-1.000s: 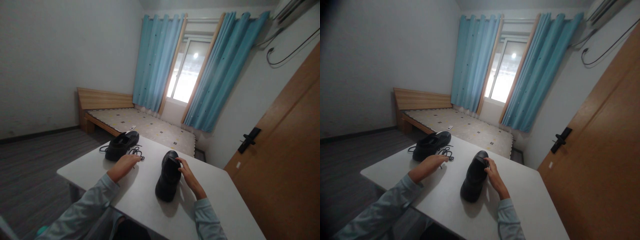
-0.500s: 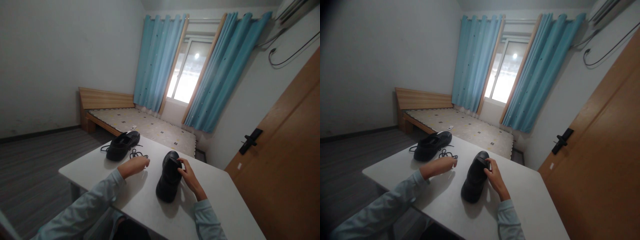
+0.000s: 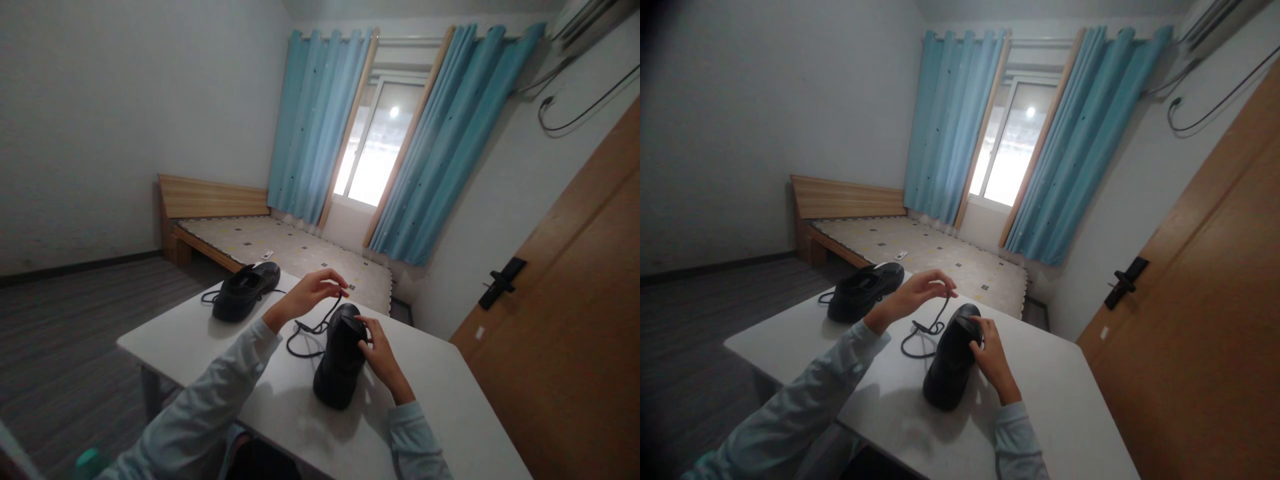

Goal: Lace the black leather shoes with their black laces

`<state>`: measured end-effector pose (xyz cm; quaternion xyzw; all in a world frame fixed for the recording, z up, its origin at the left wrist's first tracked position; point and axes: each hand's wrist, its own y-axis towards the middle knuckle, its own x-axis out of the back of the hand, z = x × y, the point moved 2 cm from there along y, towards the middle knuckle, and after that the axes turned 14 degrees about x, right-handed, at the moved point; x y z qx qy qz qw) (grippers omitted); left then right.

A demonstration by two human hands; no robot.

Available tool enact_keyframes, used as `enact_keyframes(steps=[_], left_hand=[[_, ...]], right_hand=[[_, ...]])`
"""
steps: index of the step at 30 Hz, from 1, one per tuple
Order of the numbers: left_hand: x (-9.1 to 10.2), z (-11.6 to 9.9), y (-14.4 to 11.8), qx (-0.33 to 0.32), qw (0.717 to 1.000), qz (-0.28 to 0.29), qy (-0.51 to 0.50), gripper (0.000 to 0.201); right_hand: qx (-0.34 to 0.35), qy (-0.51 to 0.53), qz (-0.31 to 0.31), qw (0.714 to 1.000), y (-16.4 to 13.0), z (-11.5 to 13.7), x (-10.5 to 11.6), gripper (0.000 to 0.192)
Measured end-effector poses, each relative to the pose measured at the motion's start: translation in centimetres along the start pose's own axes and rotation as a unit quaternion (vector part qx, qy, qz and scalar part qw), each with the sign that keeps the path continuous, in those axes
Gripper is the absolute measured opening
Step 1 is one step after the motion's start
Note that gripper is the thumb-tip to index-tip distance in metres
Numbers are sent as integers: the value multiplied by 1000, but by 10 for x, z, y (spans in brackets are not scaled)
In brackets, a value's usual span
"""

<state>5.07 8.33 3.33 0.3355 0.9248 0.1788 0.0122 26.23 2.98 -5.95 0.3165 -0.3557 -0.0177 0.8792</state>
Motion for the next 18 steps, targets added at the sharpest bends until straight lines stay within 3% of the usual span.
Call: enact_keyframes(steps=[4,7,12,18], left_hand=[[4,21,9,-12,978,-70,-198,32],[5,42,13,11,963,-109,-245,34],[1,67,14,66,976,-118,-173,33],[-5,85,17,102,989,-100,-44,32]], right_hand=[[15,-23,2,1000,0,0,-4,57],[42,-39,-7,998,0,5,-5,60],[99,-30,-9,995,2,15,-6,70],[92,2,2,996,1,17,-8,76]])
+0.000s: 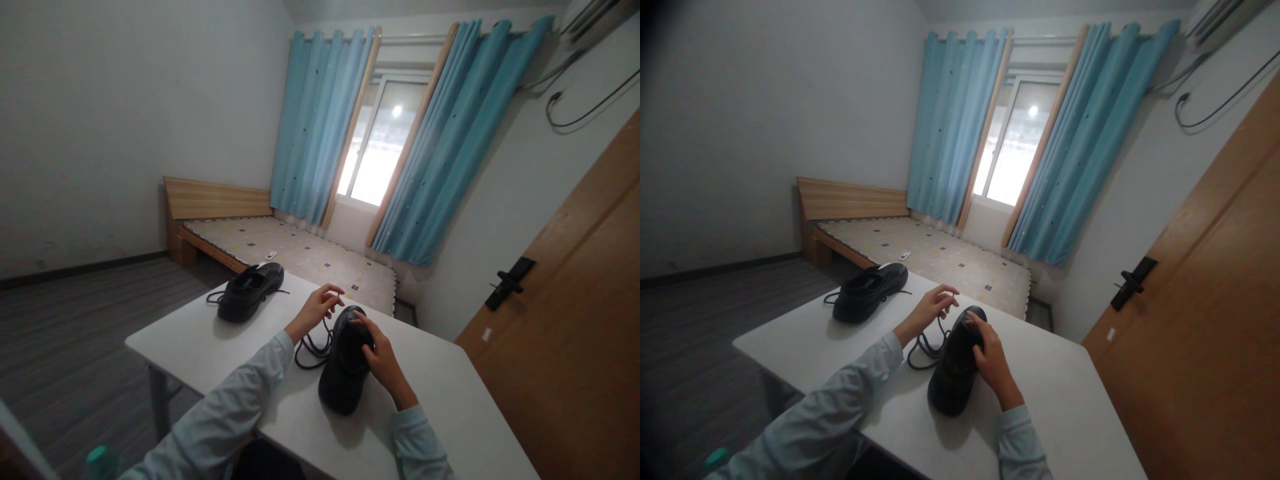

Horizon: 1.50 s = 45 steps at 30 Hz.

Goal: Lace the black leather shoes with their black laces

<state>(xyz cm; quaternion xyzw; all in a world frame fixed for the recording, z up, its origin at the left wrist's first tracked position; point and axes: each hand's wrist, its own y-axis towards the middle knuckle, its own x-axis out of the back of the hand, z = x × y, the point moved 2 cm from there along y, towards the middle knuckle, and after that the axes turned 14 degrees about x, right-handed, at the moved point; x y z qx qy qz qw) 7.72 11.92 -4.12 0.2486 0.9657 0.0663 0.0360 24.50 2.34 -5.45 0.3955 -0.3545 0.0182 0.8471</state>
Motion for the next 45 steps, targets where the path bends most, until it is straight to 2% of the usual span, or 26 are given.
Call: enact_keyframes(steps=[4,12,17,23,28,38,42,45], left_hand=[[-1,12,2,8,997,-14,72,34],[-2,26,6,-8,980,-47,193,17],[-3,27,5,-19,973,-66,221,12],[-4,24,0,-84,943,-107,303,10],[-7,24,-1,-114,928,-112,337,13],[-10,30,4,-112,920,-100,362,14],[-11,33,6,-113,918,-103,365,12],[-11,35,8,-123,916,-114,364,11]], right_hand=[[-3,-18,23,1000,3,1,0,80],[6,-110,127,986,12,9,1,79],[-23,-114,127,985,13,9,-1,65],[-37,-83,128,988,11,4,-2,55],[-35,-61,113,991,10,1,-2,52],[-12,-59,58,997,7,2,-6,48],[-18,-59,3,998,6,3,-8,49],[-19,-75,-24,997,6,3,-8,38]])
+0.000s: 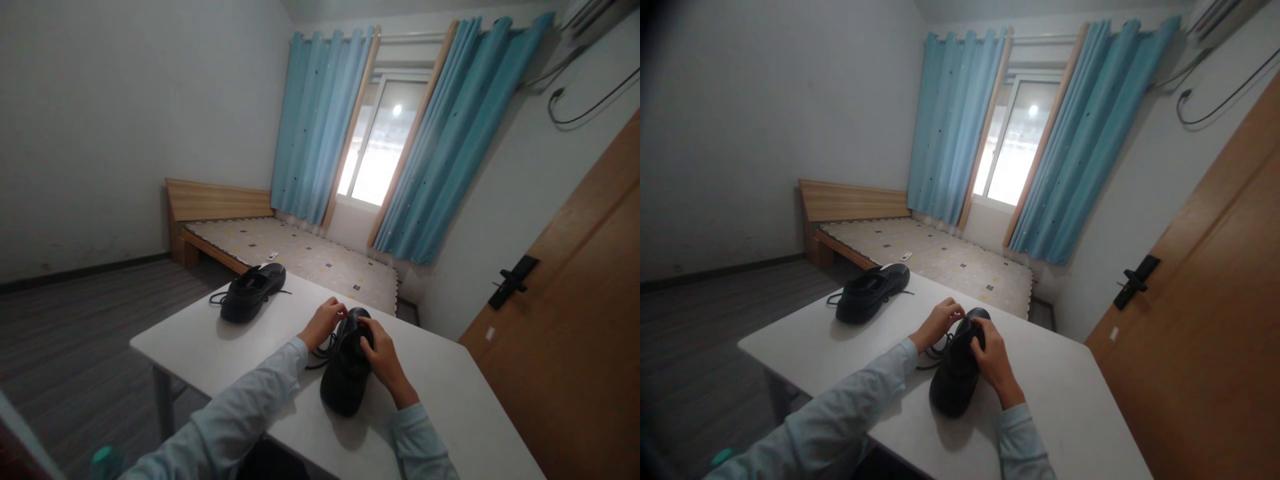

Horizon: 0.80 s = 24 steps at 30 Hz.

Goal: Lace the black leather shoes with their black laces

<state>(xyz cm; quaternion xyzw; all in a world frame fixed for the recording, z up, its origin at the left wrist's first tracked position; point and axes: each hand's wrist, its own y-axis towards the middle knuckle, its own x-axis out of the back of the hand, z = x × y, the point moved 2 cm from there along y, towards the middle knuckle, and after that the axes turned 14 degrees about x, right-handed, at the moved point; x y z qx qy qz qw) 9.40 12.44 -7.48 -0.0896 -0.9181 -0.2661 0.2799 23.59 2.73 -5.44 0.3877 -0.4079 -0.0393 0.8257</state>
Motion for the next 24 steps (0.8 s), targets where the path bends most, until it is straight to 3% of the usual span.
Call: enact_keyframes(steps=[4,19,24], left_hand=[[-1,1,1,-7,1000,-5,-9,10],[-1,3,3,16,997,0,-69,9],[-3,3,3,58,993,-4,-100,8]], right_hand=[[-7,-34,-16,999,1,-4,1,26],[-56,-23,72,996,16,-13,1,35],[-81,-32,79,993,20,-18,-1,34]])
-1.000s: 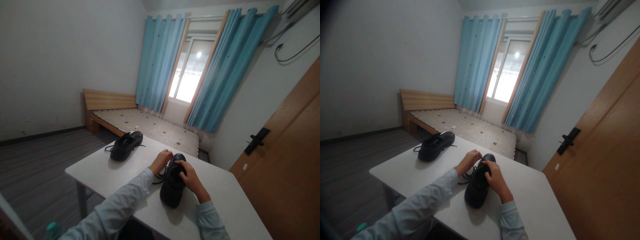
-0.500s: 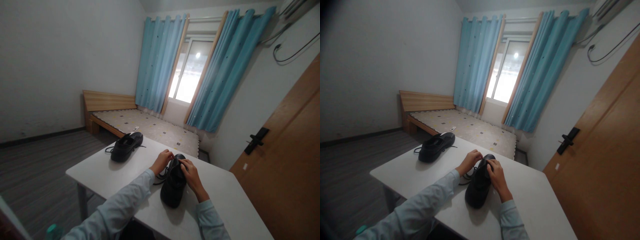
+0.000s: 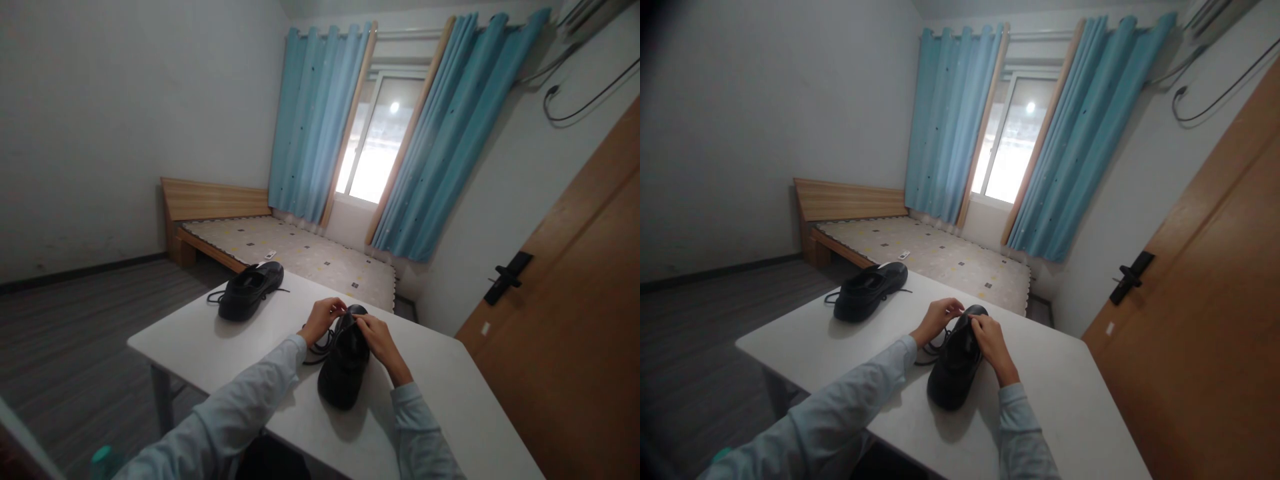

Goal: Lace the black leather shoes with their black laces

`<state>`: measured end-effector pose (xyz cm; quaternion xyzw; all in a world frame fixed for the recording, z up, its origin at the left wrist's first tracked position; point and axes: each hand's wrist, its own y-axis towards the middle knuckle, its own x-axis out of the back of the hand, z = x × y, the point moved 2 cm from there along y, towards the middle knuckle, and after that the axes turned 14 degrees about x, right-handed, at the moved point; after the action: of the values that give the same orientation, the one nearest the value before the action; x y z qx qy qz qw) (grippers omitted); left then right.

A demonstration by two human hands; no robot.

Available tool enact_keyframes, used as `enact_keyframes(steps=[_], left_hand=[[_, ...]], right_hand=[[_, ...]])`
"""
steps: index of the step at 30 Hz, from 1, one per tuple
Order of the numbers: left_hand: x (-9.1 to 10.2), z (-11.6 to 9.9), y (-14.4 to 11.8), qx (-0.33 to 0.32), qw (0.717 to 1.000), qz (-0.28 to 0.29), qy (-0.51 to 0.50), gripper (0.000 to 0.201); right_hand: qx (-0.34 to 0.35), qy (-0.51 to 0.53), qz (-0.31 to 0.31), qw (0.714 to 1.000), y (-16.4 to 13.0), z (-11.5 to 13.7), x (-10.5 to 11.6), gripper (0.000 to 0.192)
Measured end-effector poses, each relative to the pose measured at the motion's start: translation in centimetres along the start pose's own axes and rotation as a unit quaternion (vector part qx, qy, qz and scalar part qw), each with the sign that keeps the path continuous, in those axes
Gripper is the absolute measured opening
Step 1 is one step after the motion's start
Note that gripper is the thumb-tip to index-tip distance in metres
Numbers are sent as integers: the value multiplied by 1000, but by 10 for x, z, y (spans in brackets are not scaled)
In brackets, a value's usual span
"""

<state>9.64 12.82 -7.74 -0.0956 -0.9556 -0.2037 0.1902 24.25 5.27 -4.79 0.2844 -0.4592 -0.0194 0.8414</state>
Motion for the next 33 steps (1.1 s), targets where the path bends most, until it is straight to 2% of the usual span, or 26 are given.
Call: enact_keyframes(steps=[3,10,19,24,28,33], left_hand=[[-1,0,0,18,1000,9,-7,9],[3,-5,-5,-4,1000,25,-5,12],[3,-10,-5,7,999,27,27,19],[-2,-13,-5,-15,998,65,-10,28],[-7,-15,-7,-23,992,117,-51,33],[-10,-15,-4,-26,994,104,-11,27]], right_hand=[[3,-5,7,1000,5,-4,-1,34],[-4,-70,27,997,20,-10,-4,20],[-31,-139,-4,990,17,-4,-8,9],[-34,-105,-70,991,11,-7,-9,10],[-26,-23,-131,991,7,-10,-5,16],[-11,57,-166,984,7,-1,1,16]])
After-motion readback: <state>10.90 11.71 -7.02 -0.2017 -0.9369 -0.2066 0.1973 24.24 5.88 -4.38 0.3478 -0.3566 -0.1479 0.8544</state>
